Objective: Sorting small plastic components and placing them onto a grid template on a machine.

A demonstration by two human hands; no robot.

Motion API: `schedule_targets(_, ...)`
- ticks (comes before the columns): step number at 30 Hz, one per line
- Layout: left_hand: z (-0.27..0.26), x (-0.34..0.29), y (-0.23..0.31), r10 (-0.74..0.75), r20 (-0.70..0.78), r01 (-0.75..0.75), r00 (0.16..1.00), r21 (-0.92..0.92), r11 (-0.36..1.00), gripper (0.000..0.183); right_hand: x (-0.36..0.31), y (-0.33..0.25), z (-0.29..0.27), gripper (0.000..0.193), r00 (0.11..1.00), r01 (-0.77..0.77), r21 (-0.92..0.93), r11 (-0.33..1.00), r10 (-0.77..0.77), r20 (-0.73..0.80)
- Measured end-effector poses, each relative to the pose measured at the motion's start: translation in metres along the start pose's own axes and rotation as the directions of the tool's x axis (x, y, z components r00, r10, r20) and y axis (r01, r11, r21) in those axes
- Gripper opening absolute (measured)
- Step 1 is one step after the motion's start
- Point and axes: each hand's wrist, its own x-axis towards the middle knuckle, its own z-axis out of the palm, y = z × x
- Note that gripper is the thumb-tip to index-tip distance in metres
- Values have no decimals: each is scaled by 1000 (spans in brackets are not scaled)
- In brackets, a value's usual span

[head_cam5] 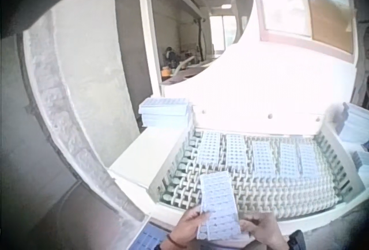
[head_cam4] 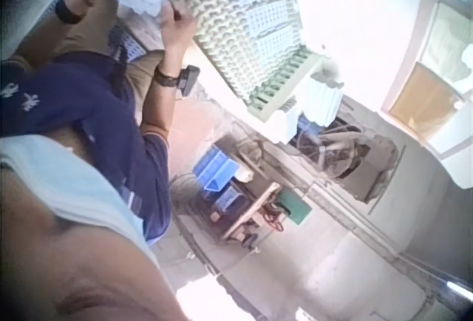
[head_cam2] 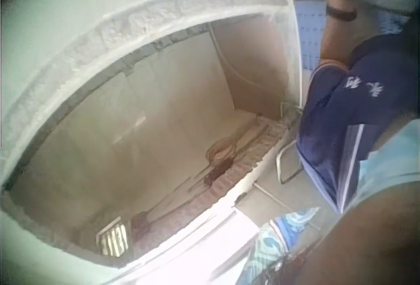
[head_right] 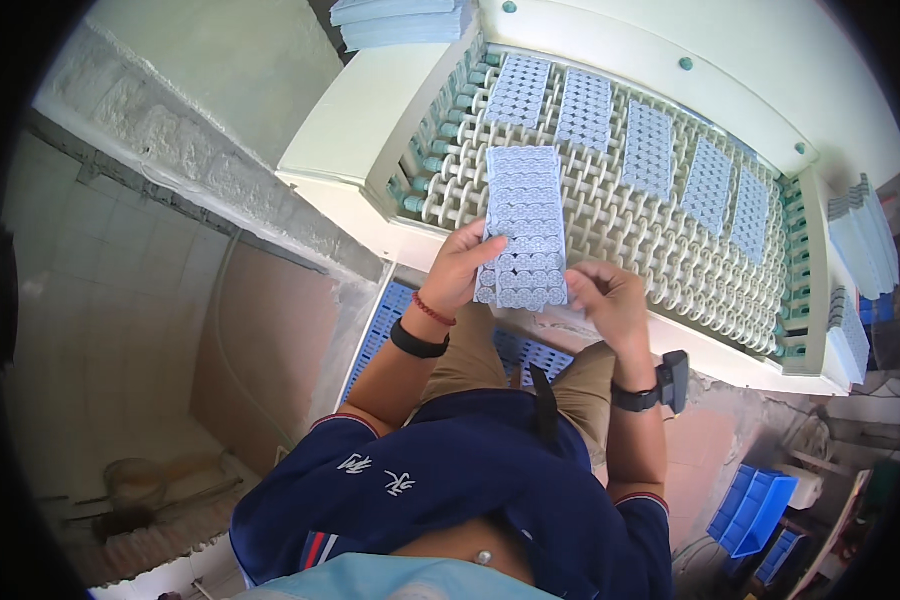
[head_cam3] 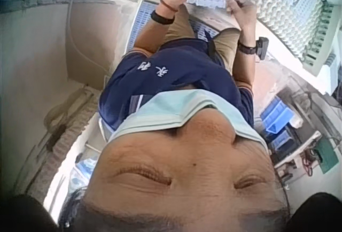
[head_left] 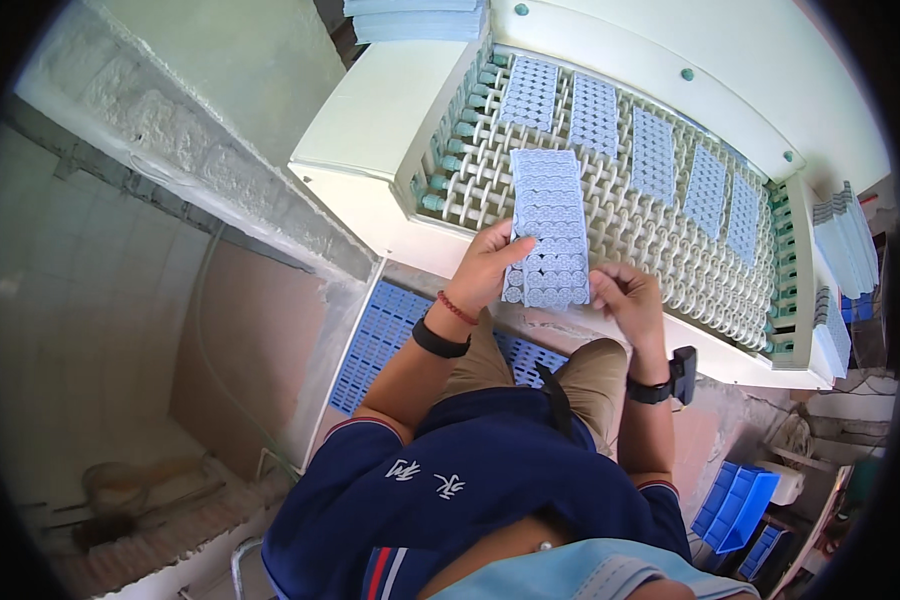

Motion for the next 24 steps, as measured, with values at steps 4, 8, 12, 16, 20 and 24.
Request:
schedule_targets(4,0,-2,3,-5,-30,8,1000,91,996,26,-9,20,28,16,994,-96,259,961,80,72)
schedule_targets(8,2,-4,-1,13,-131,14,991,203,979,22,-16,27,33,16,995,-100,349,932,87,50)
schedule_targets(12,5,-3,9,32,-229,29,973,259,965,19,-22,27,26,18,997,-51,417,908,70,-31)
schedule_targets(16,-7,9,42,117,-253,75,961,637,767,26,-17,28,18,18,993,-34,374,927,75,-95)
schedule_targets(20,-1,17,52,523,-24,167,852,959,-229,49,-11,29,15,17,979,-75,215,974,113,-169)
schedule_targets(24,8,10,46,544,156,106,824,901,-420,49,-17,22,-6,17,960,-80,144,986,115,-256)
